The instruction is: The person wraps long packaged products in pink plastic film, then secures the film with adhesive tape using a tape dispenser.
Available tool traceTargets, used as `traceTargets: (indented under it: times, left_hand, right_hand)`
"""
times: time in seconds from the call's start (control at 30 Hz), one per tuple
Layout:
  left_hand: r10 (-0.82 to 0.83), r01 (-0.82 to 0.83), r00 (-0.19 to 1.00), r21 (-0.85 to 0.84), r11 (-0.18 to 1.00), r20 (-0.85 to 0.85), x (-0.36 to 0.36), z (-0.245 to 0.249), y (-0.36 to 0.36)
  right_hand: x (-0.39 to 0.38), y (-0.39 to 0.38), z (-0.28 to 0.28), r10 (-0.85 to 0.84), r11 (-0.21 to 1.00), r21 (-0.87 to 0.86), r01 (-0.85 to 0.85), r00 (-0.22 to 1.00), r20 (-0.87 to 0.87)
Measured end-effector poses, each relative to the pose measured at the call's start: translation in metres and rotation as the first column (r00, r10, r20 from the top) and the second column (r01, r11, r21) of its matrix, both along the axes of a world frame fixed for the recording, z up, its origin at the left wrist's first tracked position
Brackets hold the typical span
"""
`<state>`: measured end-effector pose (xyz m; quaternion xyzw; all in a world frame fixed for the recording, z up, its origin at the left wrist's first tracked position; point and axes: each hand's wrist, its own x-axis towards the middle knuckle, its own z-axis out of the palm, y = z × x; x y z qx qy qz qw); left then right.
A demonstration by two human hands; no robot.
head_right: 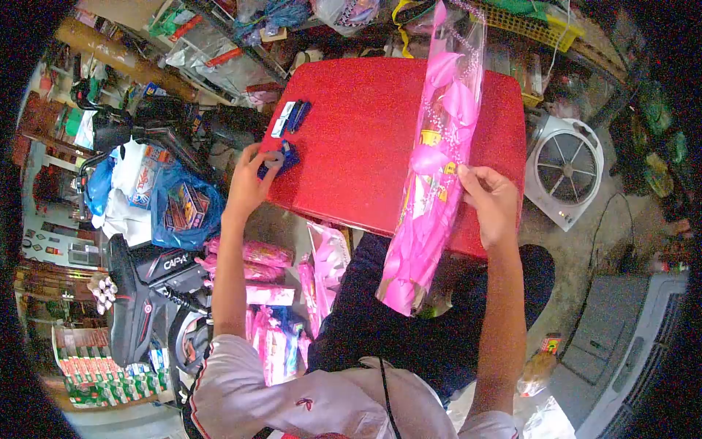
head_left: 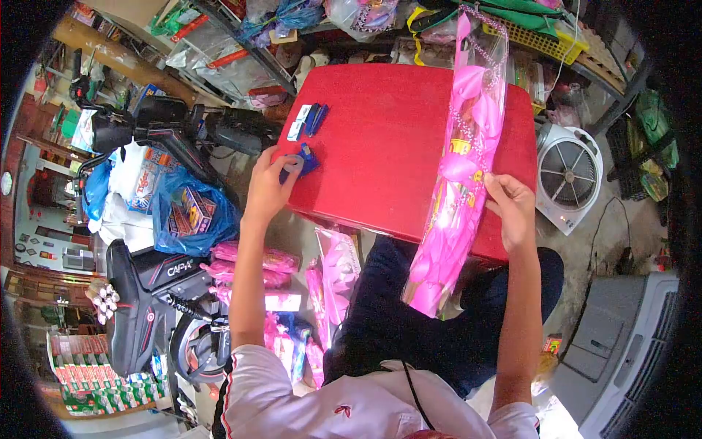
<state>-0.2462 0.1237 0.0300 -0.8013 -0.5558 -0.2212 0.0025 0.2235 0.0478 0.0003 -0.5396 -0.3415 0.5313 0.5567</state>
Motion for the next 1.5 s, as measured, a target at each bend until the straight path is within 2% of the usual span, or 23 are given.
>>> traceTargets:
  times: [0.07,0.17,0.27,0.37,0.57,0.67,0.77,0.97,1.1,1.27,1.37,1.5]
  left_hand:
    - [-0.097,0.095,0.993,-0.034,0.995,-0.07,-0.004,0.01,0.005]
    - [-0.128,0.134,0.99,-0.09,0.987,0.063,-0.004,0.021,0.014]
    - [-0.15,0.157,0.983,-0.063,0.986,0.107,-0.002,0.021,0.022]
    - [-0.104,0.118,0.991,-0.198,0.973,0.08,-0.004,0.022,0.028]
    - [-0.101,0.103,0.995,-0.138,0.985,0.027,0.0,0.031,0.032]
    - [0.236,-0.123,0.931,-0.367,0.922,0.28,0.004,0.033,0.037]
    - [0.354,-0.021,0.834,-0.618,0.786,0.422,-0.004,0.029,0.047]
    - [0.331,0.11,0.84,-0.732,0.672,0.43,0.004,0.024,0.045]
    - [0.353,0.191,0.803,-0.769,0.61,0.48,-0.002,0.03,0.043]
    - [0.496,0.32,0.614,-0.768,0.554,0.614,-0.007,0.038,0.042]
    - [0.438,0.598,0.516,-0.675,0.431,0.736,-0.048,0.013,0.064]
    - [0.504,0.493,0.515,-0.721,0.487,0.693,-0.016,0.04,0.037]
  right_hand:
    - [0.001,0.001,-0.003,0.003,1.0,-0.008,-0.003,1.0,0.004]
    - [0.002,0.003,-0.004,0.002,1.0,-0.016,-0.002,1.0,0.019]
    - [0.001,0.002,-0.004,0.002,1.0,-0.023,-0.001,1.0,0.03]
    - [0.001,0.002,-0.002,0.0,0.999,-0.032,0.002,0.999,0.043]
    - [0.0,0.001,-0.003,-0.001,0.999,-0.037,0.002,1.0,0.031]
    - [-0.001,0.002,-0.002,0.006,1.0,-0.024,-0.005,1.0,0.023]
    - [0.0,0.002,-0.002,0.0,0.999,-0.038,0.003,0.998,0.06]
    - [-0.001,0.002,-0.003,-0.01,1.0,-0.027,0.012,0.998,0.057]
    - [-0.002,0.002,-0.002,-0.005,0.999,-0.035,0.008,0.997,0.071]
    - [-0.001,0.003,-0.007,0.011,1.0,-0.021,-0.009,0.996,0.086]
    - [-0.001,0.004,-0.008,0.014,1.0,-0.022,-0.012,0.997,0.071]
    - [-0.004,0.003,-0.005,0.006,1.0,-0.028,-0.005,0.999,0.049]
